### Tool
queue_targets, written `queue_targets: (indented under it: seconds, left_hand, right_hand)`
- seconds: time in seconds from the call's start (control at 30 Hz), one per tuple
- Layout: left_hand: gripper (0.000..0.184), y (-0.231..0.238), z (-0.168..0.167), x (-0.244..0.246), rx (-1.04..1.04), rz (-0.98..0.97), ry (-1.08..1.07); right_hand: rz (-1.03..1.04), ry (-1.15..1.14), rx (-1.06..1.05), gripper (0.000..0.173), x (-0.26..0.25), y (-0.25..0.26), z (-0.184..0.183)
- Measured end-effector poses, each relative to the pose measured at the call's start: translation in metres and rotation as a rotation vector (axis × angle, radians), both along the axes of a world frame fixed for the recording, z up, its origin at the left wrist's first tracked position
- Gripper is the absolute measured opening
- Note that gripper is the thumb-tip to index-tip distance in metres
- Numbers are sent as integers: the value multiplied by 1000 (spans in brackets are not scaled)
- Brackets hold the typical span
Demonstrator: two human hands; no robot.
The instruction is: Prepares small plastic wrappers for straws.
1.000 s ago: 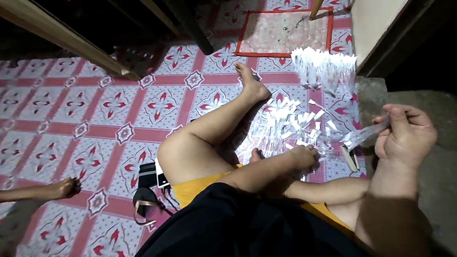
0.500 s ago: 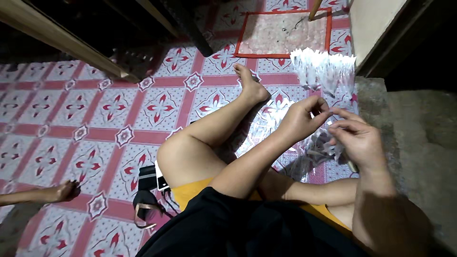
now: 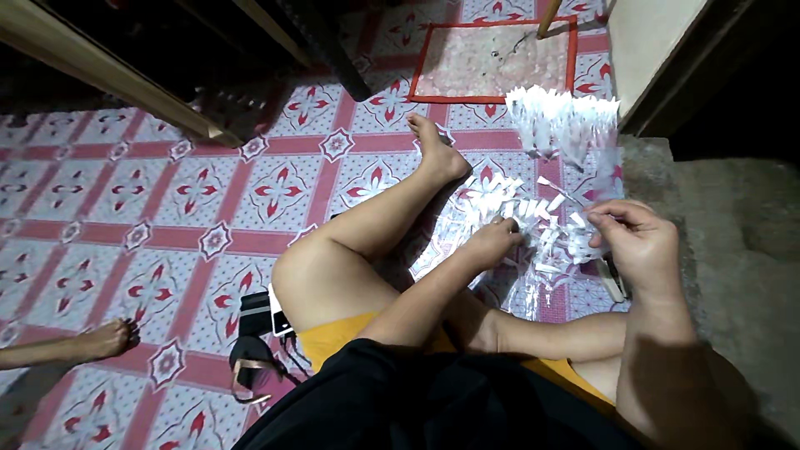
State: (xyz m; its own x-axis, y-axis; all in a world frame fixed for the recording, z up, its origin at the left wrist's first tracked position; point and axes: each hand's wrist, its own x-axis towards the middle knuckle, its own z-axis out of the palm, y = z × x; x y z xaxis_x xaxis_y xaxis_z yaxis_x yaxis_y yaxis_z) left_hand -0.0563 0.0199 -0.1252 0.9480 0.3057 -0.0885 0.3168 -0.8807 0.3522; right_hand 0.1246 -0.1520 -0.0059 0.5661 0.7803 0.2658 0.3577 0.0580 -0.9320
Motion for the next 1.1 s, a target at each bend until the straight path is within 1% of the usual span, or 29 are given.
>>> queue_targets:
  seconds: [0.07, 0.1, 0.13, 0.17, 0.23, 0.3, 0.33, 0.37, 0.4, 0.43, 0.47, 0.5, 0.57, 0.63, 0.7, 0.87, 0.93, 0.97, 1.03, 1.1]
  left_hand:
    - [36, 5, -53, -10, 54, -14, 93]
    - [35, 7, -84, -15, 77, -20, 93]
    - [30, 8, -110, -20, 84, -29, 56]
    - [25, 9, -129, -22, 85, -44, 11]
    - [20, 8, -144, -22, 87, -88, -45]
    - [20, 8, -148, -19, 97, -110, -123]
    - [22, 9, -146, -16, 83, -79, -200]
    - [21, 9, -138, -11, 41, -19, -294]
    - [19, 9, -122, -6, -33, 57, -379]
    - [17, 6, -95, 0, -122, 134, -453]
    - [15, 2, -59, 5, -222, 204, -530]
    - [15, -4, -22, 9, -336, 269, -600]
    - [17, -13, 38, 17, -562, 355, -717]
    - [20, -17, 75, 23, -730, 389, -795]
    - [21, -19, 94, 28, -811, 418, -826]
    - [22, -28, 126, 36, -966, 505, -842]
    - [33, -31, 131, 39, -998, 515, -891]
    - [35, -32, 132, 40, -999, 506, -913]
    - [31, -32, 131, 42, -968, 481, -936]
    - [20, -32, 132, 42, -935, 450, -921]
  right_hand:
    - [-7, -18, 11, 7, 2, -1, 0]
    - [-9, -22, 14, 7, 3, -1, -1]
    - [-14, -23, 20, 7, 3, -1, -1]
    - [-19, -21, 29, 7, 3, 0, -2]
    - [-29, -9, 45, 7, 2, 1, -2]
    - [-38, 17, 39, 7, 1, 1, 0]
    - [-35, 30, 28, 6, 2, 0, -1]
    - [-23, 37, 26, 7, 7, -1, -9]
    - [7, 31, 32, 8, 19, -2, -28]
    - [57, 8, 57, 13, 37, -2, -59]
    - [97, -16, 69, 17, 50, -2, -80]
    - [130, -25, 61, 18, 57, -1, -91]
    - [174, 4, 42, 19, 58, 1, -95]
    - [201, 52, 41, 18, 51, 6, -93]
    - [217, 86, 31, 17, 42, 9, -89]
    - [221, 126, -1, 14, 27, 14, -81]
    - [217, 142, 6, 13, 25, 15, -80]
    - [212, 147, 7, 12, 23, 16, -79]
    - [203, 155, 17, 12, 22, 17, -78]
    - [198, 152, 28, 11, 22, 18, -80]
